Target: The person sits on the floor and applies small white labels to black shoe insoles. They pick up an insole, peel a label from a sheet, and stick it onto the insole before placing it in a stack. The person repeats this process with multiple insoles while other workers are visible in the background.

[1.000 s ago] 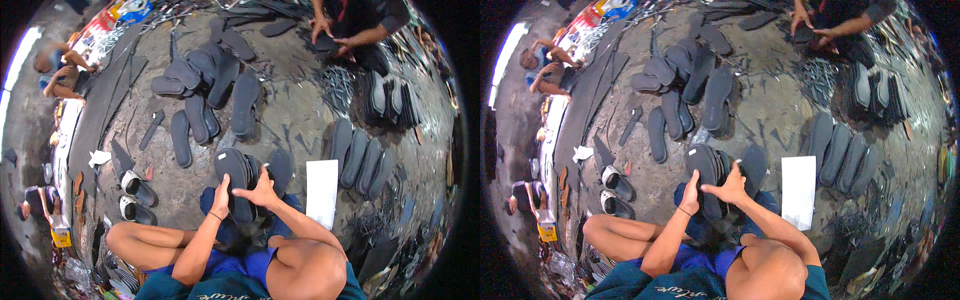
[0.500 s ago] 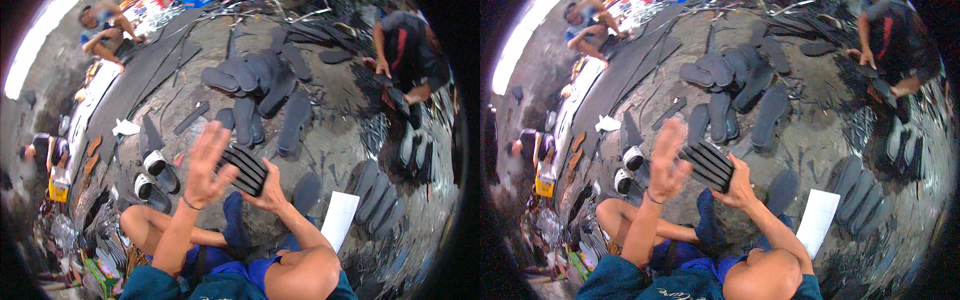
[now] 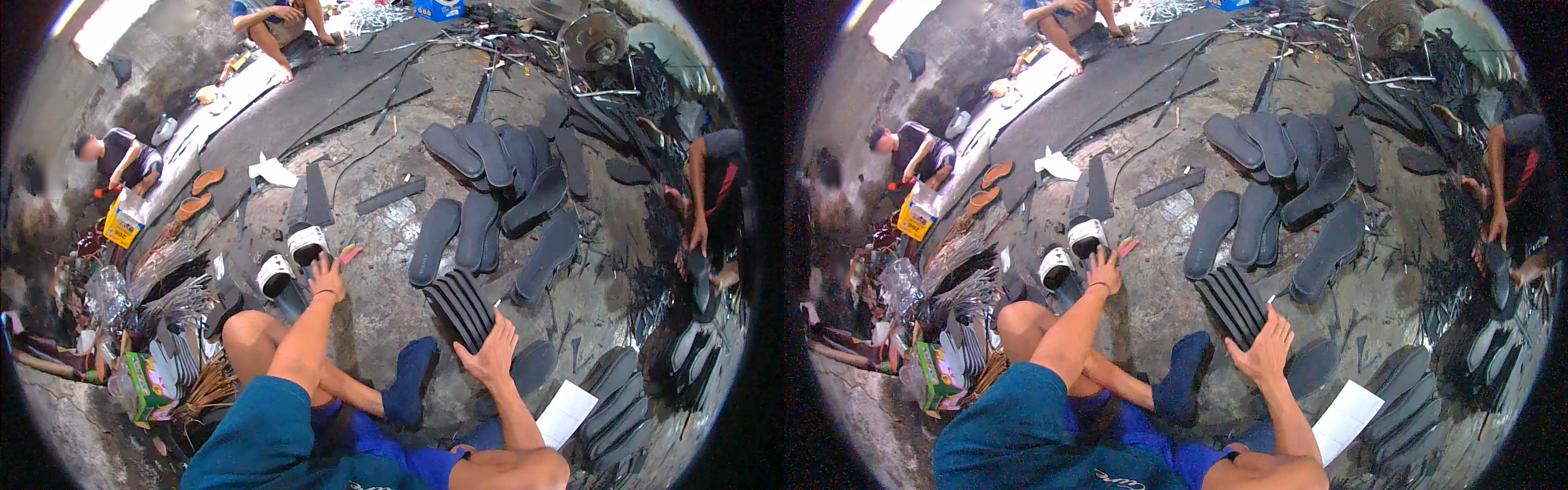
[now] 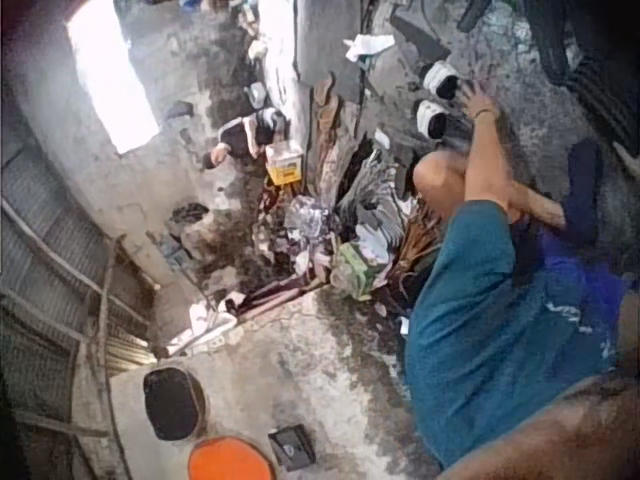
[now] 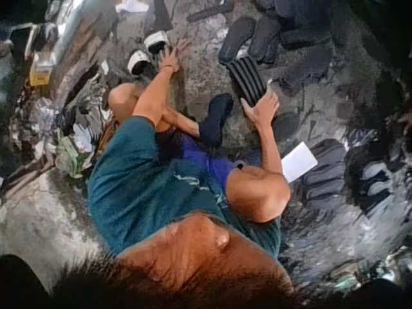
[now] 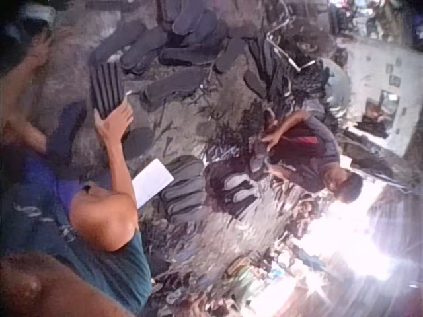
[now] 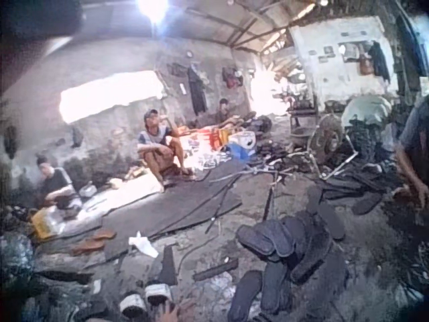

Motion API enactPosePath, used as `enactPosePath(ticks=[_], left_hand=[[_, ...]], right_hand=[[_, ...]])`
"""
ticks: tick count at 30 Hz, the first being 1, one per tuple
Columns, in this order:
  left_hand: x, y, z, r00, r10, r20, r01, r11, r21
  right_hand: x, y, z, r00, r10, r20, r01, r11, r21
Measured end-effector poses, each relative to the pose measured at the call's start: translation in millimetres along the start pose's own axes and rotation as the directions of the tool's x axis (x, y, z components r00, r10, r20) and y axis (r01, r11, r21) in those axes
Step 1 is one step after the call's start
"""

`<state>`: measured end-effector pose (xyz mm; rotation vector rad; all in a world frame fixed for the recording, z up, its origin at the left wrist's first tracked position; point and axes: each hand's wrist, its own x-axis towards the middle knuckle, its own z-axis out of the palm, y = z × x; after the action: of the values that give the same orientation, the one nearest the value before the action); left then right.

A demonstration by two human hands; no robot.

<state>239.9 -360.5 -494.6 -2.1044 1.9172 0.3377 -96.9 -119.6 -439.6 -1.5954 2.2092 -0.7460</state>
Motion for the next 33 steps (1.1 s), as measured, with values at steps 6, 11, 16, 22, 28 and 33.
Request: enactPosePath(ticks=[6,11,16,22,28,33], left_hand=[[72.9,-103.8,35.2,0.947,-0.246,0.206,0.256,0.966,-0.022],[23.1,-40.3,-31.1,0.978,-0.044,-0.204,0.030,0.997,-0.071],[-86.0,64.8,-6.9,0.936,0.324,-0.141,-0.345,0.749,-0.565],[-178.4,134.4,-37.7,0.768,0.611,0.194,0.460,-0.315,-0.830],[-39.1,88.6,-87.0,0.970,0.056,0.236,0.242,-0.260,-0.935],[56.6,42.0,-47.1,0.943,-0.066,0.326,0.306,-0.212,-0.928]], right_hand=[[-7.2,3.0,-0.6,0.989,0.003,0.148,-0.116,0.631,0.767],[-3.9,-16.9,-29.9,0.994,-0.061,0.094,0.079,0.975,-0.206],[-5.6,-13.3,-7.2,0.944,0.139,0.300,-0.099,0.984,-0.148],[33.9,-37.9,-15.5,0.838,-0.052,0.544,-0.408,0.602,0.687],[28.5,-14.4,-29.9,0.866,0.296,0.403,-0.498,0.447,0.743],[-21.6,61.6,-39.9,0.829,0.551,0.097,-0.493,0.638,0.591]])
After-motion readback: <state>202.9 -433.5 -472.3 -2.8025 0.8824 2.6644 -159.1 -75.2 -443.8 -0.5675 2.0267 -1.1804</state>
